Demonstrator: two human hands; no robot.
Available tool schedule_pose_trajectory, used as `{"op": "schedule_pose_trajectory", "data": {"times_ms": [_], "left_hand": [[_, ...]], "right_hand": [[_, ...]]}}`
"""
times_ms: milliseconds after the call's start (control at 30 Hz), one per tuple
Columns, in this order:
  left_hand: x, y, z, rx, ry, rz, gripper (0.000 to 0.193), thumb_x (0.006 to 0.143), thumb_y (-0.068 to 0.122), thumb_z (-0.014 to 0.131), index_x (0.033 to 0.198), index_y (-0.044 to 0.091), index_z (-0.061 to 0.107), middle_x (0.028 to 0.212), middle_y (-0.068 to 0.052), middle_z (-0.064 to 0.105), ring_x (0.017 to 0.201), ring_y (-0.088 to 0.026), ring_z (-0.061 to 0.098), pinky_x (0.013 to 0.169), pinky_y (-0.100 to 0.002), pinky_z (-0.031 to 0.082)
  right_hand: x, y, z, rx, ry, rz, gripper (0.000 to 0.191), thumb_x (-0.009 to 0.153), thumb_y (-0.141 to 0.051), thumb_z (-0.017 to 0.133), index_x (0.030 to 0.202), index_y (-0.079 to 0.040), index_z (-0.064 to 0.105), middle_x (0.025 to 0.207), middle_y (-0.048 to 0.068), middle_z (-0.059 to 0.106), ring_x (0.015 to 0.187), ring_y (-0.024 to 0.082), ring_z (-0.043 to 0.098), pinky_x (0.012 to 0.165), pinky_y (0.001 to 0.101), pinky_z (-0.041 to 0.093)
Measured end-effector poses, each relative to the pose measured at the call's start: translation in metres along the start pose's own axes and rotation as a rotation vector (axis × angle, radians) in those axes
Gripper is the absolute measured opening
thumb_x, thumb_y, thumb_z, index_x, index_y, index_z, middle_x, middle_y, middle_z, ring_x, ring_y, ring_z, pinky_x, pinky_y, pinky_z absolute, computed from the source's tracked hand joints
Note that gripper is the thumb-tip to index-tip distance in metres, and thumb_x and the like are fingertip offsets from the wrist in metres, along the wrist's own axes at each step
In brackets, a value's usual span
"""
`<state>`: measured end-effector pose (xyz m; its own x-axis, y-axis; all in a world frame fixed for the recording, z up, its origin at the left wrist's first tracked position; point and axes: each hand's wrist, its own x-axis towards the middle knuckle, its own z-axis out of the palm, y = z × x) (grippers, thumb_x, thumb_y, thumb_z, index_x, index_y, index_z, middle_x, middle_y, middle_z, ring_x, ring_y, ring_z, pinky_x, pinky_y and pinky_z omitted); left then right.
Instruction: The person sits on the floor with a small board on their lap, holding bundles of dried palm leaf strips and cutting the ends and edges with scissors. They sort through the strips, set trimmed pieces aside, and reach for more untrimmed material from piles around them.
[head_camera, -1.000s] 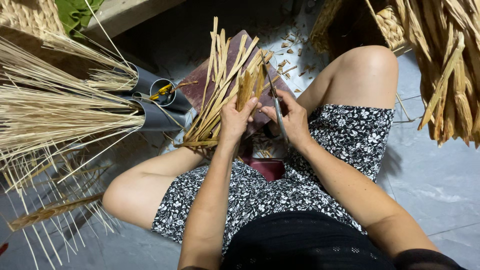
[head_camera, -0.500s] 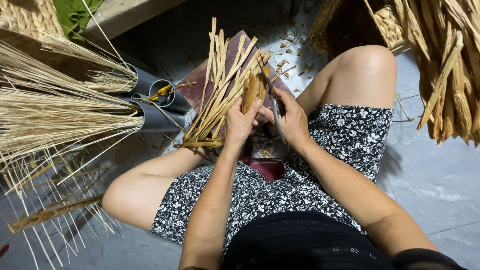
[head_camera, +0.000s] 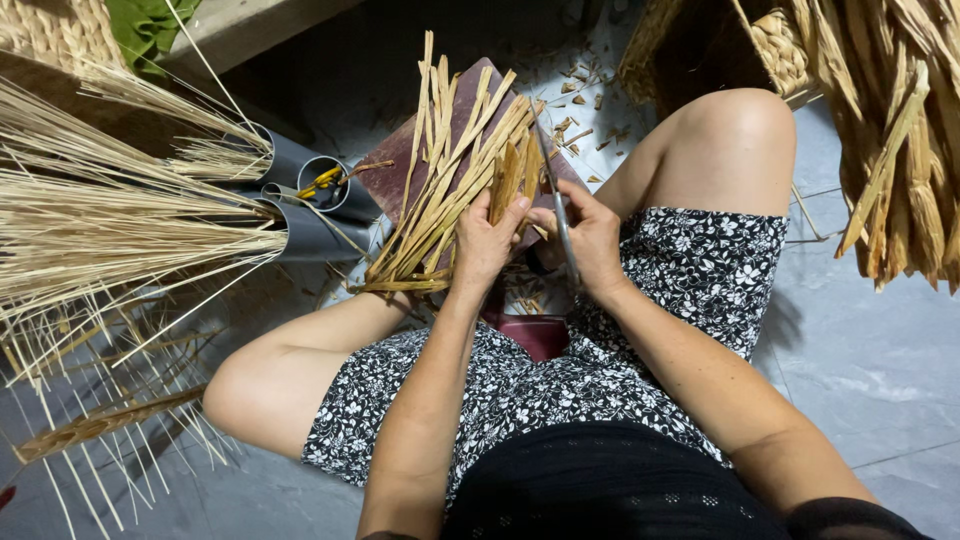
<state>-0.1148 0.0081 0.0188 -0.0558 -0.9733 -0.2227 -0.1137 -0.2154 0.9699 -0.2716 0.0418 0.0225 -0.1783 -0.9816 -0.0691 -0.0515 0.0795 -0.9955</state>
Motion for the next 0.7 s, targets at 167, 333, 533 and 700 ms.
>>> {"op": "schedule_pose_trajectory", "data": {"times_ms": [167, 333, 533, 700], "left_hand": [[0.014, -0.005, -0.007, 0.113, 0.065, 0.157, 0.027, 0.101, 0.030, 0.068, 0.109, 0.005, 0.070, 0.083, -0.003, 0.079, 0.069, -0.007, 0.068, 0.061, -0.026, 0.053], [0.042, -0.019, -0.006, 0.299, 0.144, 0.073, 0.034, 0.092, 0.035, 0.072, 0.108, 0.006, 0.067, 0.081, -0.011, 0.075, 0.069, -0.020, 0.074, 0.064, -0.039, 0.059], [0.066, -0.052, 0.014, 0.723, 0.141, 0.107, 0.040, 0.082, 0.028, 0.082, 0.109, 0.003, 0.066, 0.098, -0.024, 0.072, 0.091, -0.043, 0.070, 0.078, -0.050, 0.055], [0.069, -0.061, 0.026, 0.724, 0.175, 0.089, 0.039, 0.079, 0.022, 0.082, 0.109, 0.002, 0.065, 0.105, -0.022, 0.072, 0.097, -0.043, 0.068, 0.083, -0.051, 0.054]], "right_hand": [[0.005, 0.000, -0.009, 0.073, 0.104, 0.073, 0.031, 0.093, -0.021, 0.079, 0.118, -0.006, 0.067, 0.075, -0.005, 0.060, 0.061, 0.003, 0.055, 0.052, 0.0203, 0.045], [0.013, 0.003, -0.015, 0.301, 0.169, 0.003, 0.029, 0.105, -0.029, 0.066, 0.125, -0.009, 0.059, 0.078, -0.004, 0.060, 0.060, 0.004, 0.054, 0.052, 0.0193, 0.044], [0.018, 0.010, -0.018, 0.362, 0.195, 0.049, 0.033, 0.106, -0.034, 0.063, 0.125, -0.008, 0.057, 0.077, -0.001, 0.060, 0.057, 0.006, 0.055, 0.052, 0.0206, 0.046], [0.018, 0.015, -0.018, 0.346, 0.180, 0.049, 0.033, 0.106, -0.033, 0.063, 0.125, -0.007, 0.056, 0.076, 0.000, 0.061, 0.057, 0.007, 0.055, 0.053, 0.0214, 0.046]]}}
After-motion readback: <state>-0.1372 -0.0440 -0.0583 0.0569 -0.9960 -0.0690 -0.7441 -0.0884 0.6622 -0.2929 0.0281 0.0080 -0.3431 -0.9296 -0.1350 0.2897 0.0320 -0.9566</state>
